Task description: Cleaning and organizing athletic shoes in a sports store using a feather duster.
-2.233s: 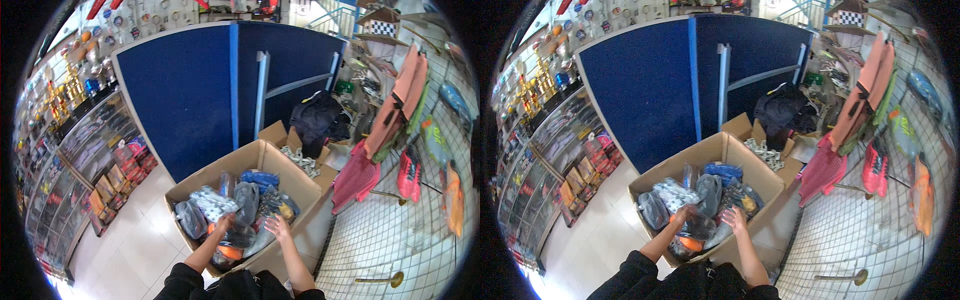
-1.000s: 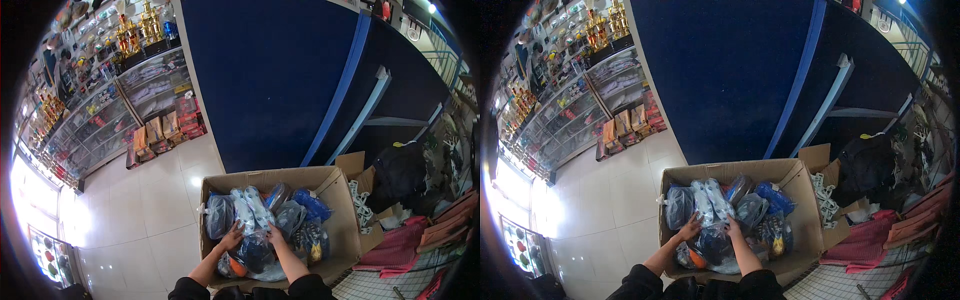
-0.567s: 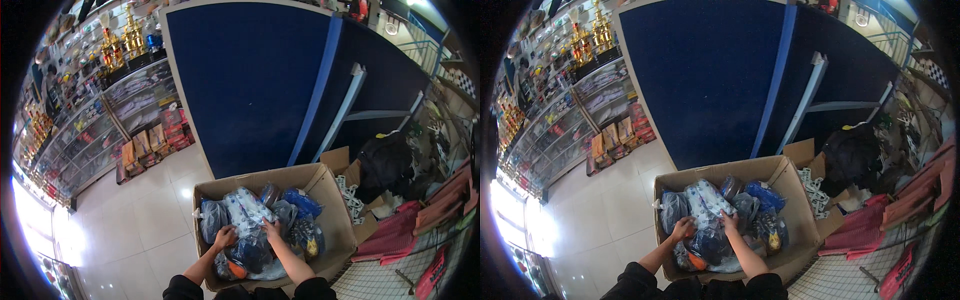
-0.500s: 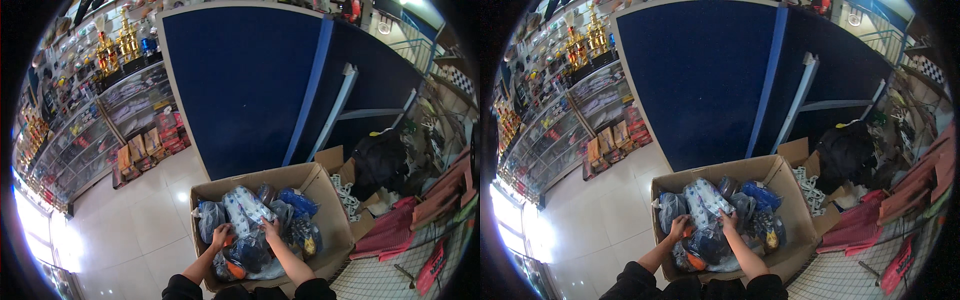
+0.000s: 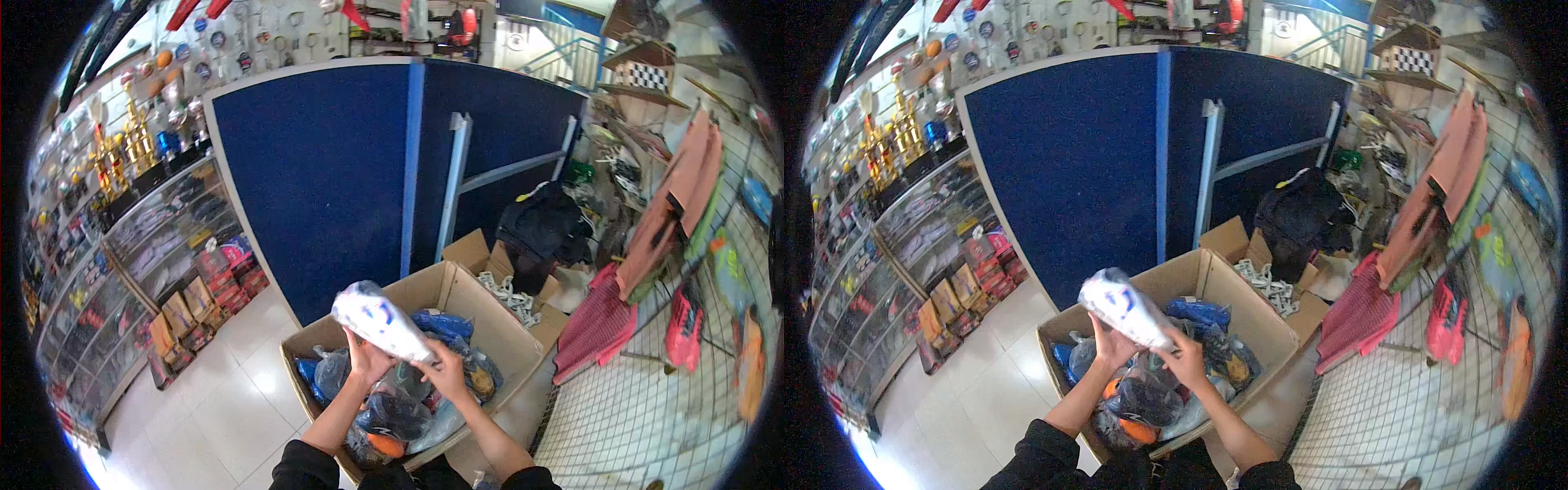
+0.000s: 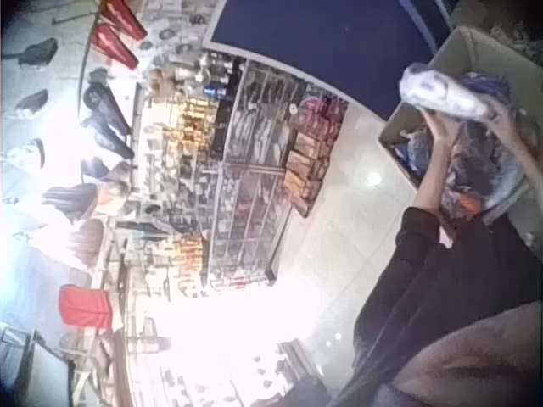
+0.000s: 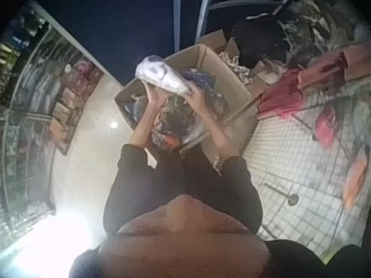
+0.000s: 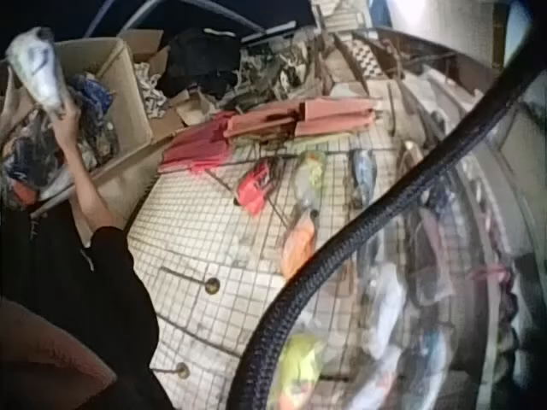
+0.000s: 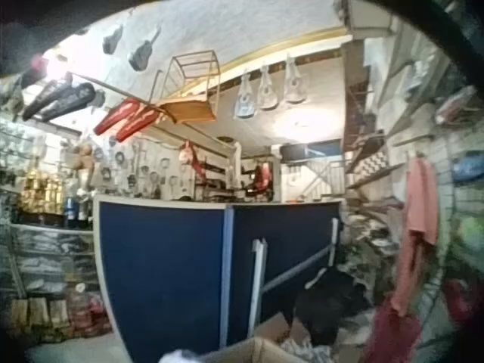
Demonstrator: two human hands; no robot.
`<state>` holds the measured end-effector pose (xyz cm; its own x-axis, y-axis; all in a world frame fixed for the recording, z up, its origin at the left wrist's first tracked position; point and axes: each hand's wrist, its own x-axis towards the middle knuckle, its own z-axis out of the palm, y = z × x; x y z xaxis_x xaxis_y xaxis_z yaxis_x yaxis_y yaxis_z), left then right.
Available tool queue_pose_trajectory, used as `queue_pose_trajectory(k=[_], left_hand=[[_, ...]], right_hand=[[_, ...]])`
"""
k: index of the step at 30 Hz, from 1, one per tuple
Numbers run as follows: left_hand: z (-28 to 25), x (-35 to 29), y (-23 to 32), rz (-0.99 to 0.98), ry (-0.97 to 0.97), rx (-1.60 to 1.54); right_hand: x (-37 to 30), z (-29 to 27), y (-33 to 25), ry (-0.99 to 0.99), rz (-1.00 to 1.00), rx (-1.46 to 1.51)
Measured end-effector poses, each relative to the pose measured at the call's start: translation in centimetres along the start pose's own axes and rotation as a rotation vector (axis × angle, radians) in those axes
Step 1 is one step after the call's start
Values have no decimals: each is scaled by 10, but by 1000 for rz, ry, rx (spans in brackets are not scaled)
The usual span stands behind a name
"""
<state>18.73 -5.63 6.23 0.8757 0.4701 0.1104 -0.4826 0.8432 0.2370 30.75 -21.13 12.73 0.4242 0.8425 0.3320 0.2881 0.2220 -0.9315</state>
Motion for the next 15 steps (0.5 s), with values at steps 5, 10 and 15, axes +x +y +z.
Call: queue_pose_trajectory(k=[5,10,15], left_hand=[[41,22,-22,216,-29,-24],[47,27,-48,129,42,28],[64,26,-82,26,-24,76]], right_hand=[[-38,1,-45,-68,-141,-410],[-78,-11,-60,102,-300,-607],[-140,-20,-57,676,-277,-377]])
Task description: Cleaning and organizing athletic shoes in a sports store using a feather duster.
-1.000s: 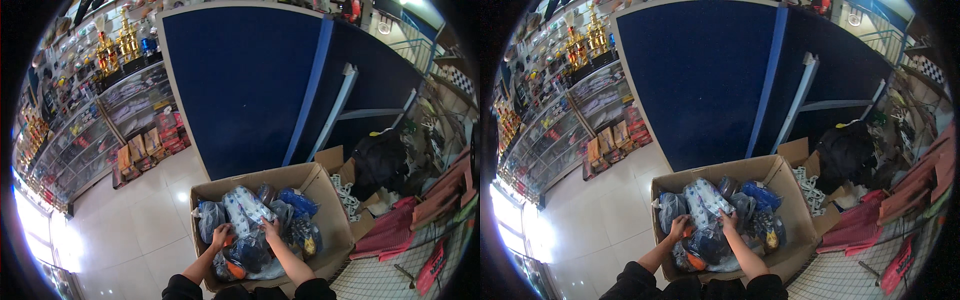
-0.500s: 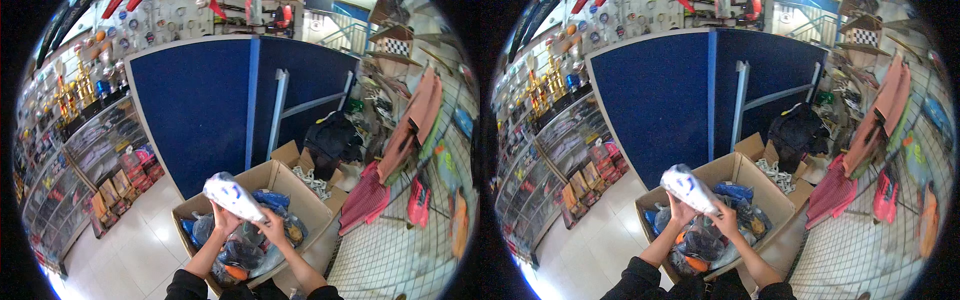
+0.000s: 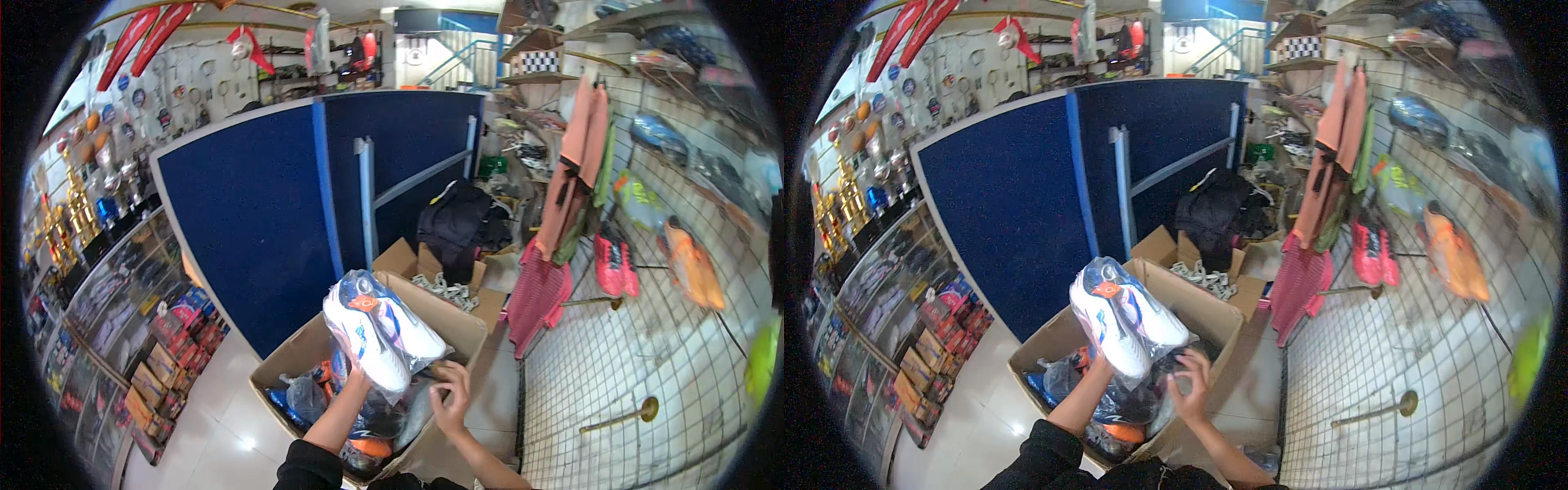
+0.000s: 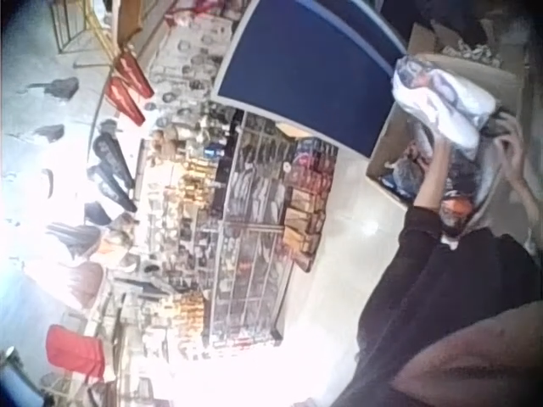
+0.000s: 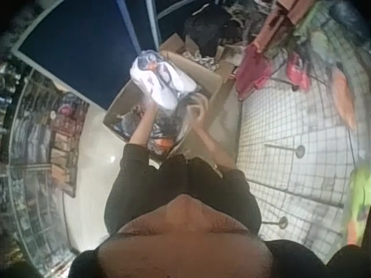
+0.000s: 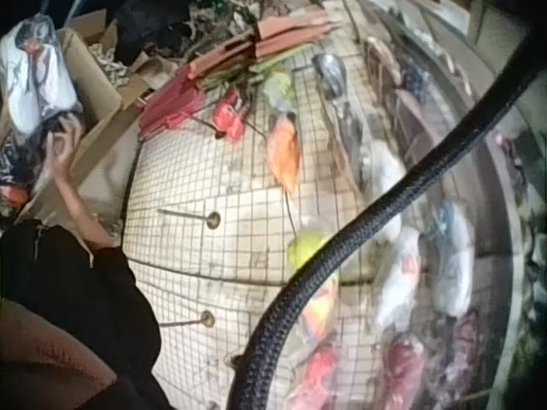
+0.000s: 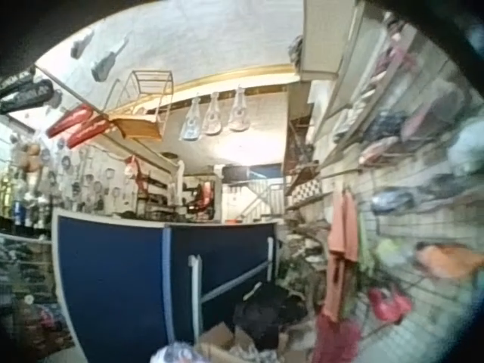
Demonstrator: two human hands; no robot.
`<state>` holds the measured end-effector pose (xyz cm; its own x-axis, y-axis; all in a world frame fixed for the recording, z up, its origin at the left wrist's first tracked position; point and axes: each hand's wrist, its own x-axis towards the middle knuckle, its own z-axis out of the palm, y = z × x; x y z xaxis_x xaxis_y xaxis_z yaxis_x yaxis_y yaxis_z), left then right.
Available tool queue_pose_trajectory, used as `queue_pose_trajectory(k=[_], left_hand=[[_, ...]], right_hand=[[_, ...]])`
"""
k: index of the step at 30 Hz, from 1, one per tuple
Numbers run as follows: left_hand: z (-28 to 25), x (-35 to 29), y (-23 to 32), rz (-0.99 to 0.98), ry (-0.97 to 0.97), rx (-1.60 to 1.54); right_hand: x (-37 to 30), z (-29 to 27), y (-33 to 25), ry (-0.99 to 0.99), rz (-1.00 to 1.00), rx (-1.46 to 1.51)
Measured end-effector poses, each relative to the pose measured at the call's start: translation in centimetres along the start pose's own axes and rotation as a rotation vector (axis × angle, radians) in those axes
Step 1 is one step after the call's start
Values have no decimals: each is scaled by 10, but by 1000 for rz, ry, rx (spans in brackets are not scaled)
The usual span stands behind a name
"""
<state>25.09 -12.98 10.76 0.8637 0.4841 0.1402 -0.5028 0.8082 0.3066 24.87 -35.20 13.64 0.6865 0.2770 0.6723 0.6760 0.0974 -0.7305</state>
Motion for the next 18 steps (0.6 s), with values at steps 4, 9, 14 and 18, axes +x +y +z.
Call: queue_pose_trajectory(k=[4,9,14,18], left_hand=[[32,5,-40,-92,-47,40],[61,-14,-92,-216,-100,84],[81,-56,-151,-321,-140,130],[100,-93,-184,-427,-207,171]], right_hand=[[-32,-26,24,159,490,270],[-56,-72,13,165,755,565],[-66,-124,-37,133,671,854],[-97,-170,-40,200,673,775]])
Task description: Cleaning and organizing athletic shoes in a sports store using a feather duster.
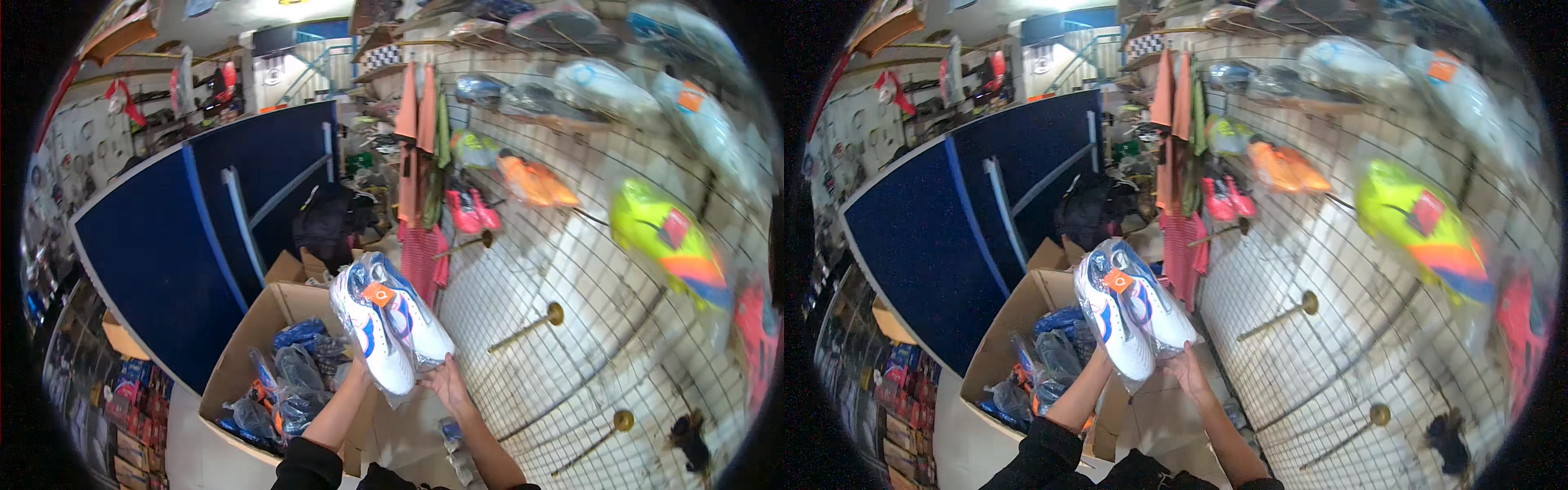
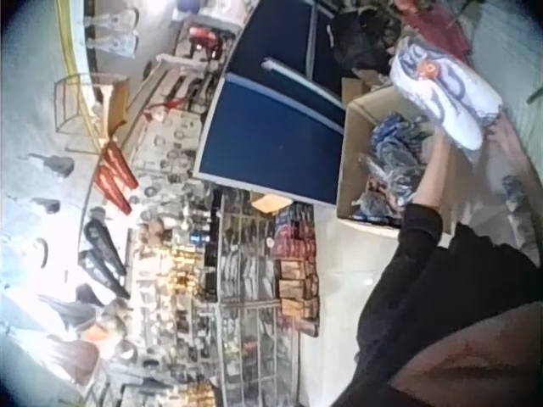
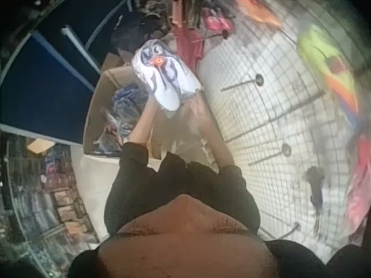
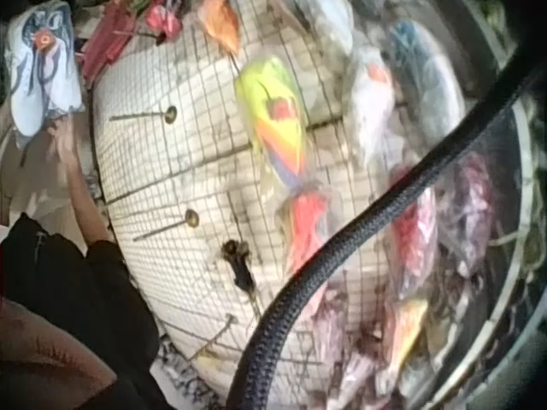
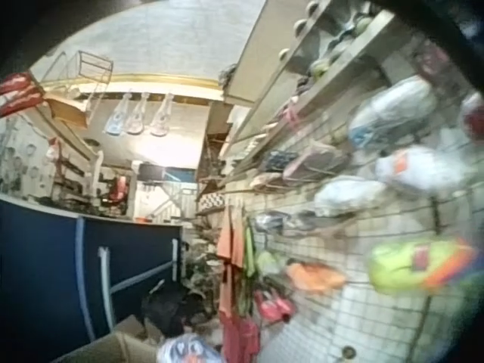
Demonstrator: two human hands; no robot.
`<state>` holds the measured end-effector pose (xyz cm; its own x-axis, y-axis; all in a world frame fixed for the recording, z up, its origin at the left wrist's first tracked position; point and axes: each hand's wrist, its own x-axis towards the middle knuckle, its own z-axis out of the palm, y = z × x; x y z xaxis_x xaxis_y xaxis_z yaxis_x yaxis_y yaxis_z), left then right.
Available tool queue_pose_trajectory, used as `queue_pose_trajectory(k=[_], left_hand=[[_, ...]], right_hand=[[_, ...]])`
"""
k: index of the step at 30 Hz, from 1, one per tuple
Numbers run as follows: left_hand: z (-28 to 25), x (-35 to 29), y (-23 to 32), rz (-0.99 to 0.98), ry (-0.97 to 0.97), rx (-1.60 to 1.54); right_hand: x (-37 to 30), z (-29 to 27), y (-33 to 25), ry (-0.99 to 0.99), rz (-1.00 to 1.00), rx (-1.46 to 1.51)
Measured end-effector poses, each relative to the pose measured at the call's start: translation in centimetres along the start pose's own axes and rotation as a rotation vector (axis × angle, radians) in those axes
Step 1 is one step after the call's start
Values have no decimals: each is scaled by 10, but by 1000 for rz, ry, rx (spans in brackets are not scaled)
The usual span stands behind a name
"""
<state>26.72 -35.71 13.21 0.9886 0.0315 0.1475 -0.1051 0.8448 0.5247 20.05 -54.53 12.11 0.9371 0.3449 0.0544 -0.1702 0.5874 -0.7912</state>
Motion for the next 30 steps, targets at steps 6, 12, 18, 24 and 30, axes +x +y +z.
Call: queue_pose_trajectory(k=[6,12,18,24,30], left_hand=[[17,-18,-34,-155,-112,77],[77,-56,-50,-398,-142,-43],[79,-76,-39,-657,-724,-165],[91,-61,-41,-1066,-1019,-1],[120,-98,-70,-1136,-881,400]], right_hand=[[-64,13,-12,50,-62,279],[-112,50,4,237,-446,372],[-173,60,7,579,-462,351],[-259,46,-6,777,-694,231],[-329,30,-27,850,-729,36]])
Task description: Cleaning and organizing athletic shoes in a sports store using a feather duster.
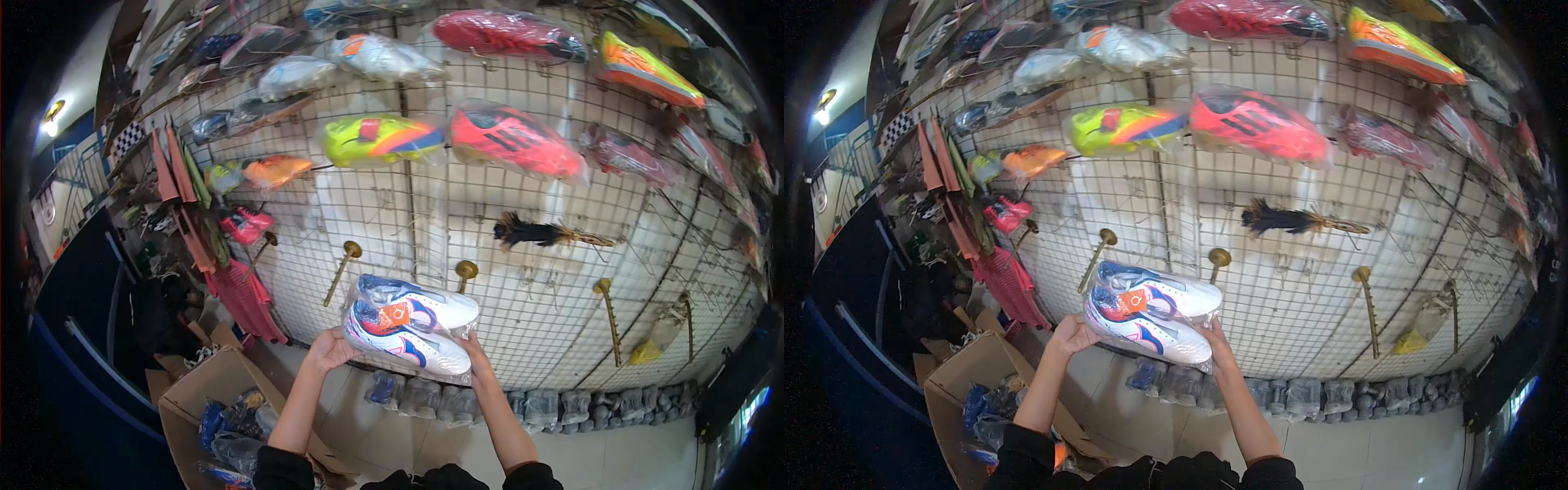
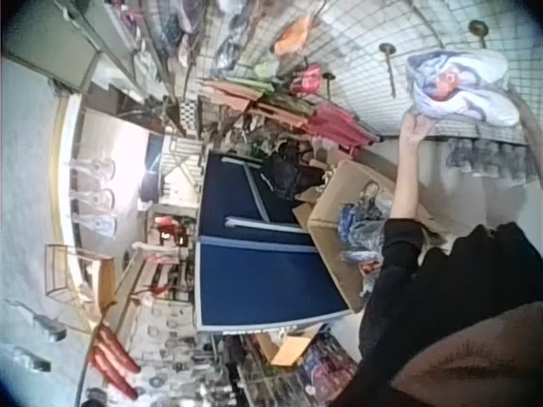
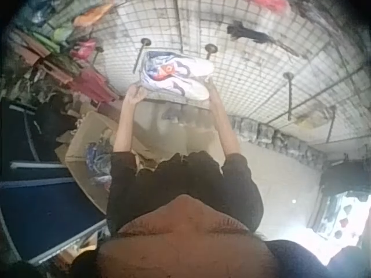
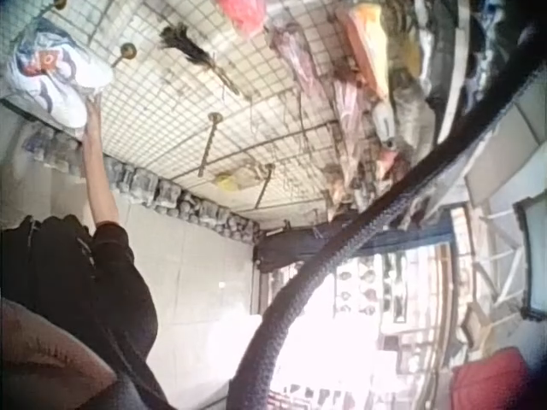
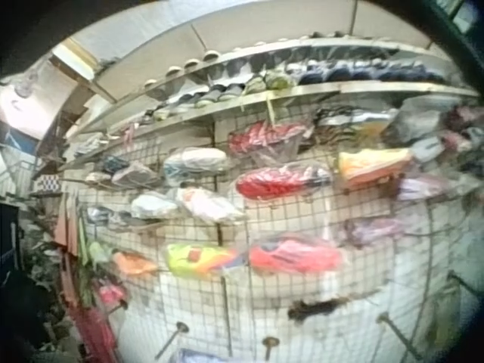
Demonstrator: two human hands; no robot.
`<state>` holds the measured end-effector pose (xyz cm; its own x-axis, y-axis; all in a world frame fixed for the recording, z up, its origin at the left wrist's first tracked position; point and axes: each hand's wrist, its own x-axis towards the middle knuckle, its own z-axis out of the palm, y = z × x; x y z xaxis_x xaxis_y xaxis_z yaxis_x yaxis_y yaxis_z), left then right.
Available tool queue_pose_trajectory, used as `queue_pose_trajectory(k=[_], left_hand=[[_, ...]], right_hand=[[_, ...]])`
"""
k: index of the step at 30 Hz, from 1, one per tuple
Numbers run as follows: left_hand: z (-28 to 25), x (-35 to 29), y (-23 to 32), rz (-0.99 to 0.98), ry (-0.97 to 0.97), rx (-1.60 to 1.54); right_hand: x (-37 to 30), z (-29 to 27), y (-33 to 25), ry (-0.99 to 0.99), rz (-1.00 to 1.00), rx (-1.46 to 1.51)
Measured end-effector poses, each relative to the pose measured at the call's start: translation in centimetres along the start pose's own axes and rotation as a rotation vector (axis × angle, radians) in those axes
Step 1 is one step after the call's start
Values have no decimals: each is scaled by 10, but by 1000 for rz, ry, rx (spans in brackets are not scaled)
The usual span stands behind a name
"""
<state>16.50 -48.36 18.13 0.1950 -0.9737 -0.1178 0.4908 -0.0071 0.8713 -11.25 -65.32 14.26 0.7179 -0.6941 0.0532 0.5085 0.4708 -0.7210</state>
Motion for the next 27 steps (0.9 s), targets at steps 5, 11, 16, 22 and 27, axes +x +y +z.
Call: queue_pose_trajectory(k=[5,11,16,22,27], left_hand=[[70,13,16,-220,-199,-445],[83,43,-10,-264,3,152],[108,69,-36,-334,-7,25],[142,96,-66,-192,15,-140],[168,110,-71,-95,46,-174]], right_hand=[[-10,-41,-37,106,-81,-134],[-20,-65,-76,101,-9,-403],[-24,-80,-119,71,-45,-498],[-17,-91,-161,191,-61,-662],[-16,-106,-183,231,-52,-750]])
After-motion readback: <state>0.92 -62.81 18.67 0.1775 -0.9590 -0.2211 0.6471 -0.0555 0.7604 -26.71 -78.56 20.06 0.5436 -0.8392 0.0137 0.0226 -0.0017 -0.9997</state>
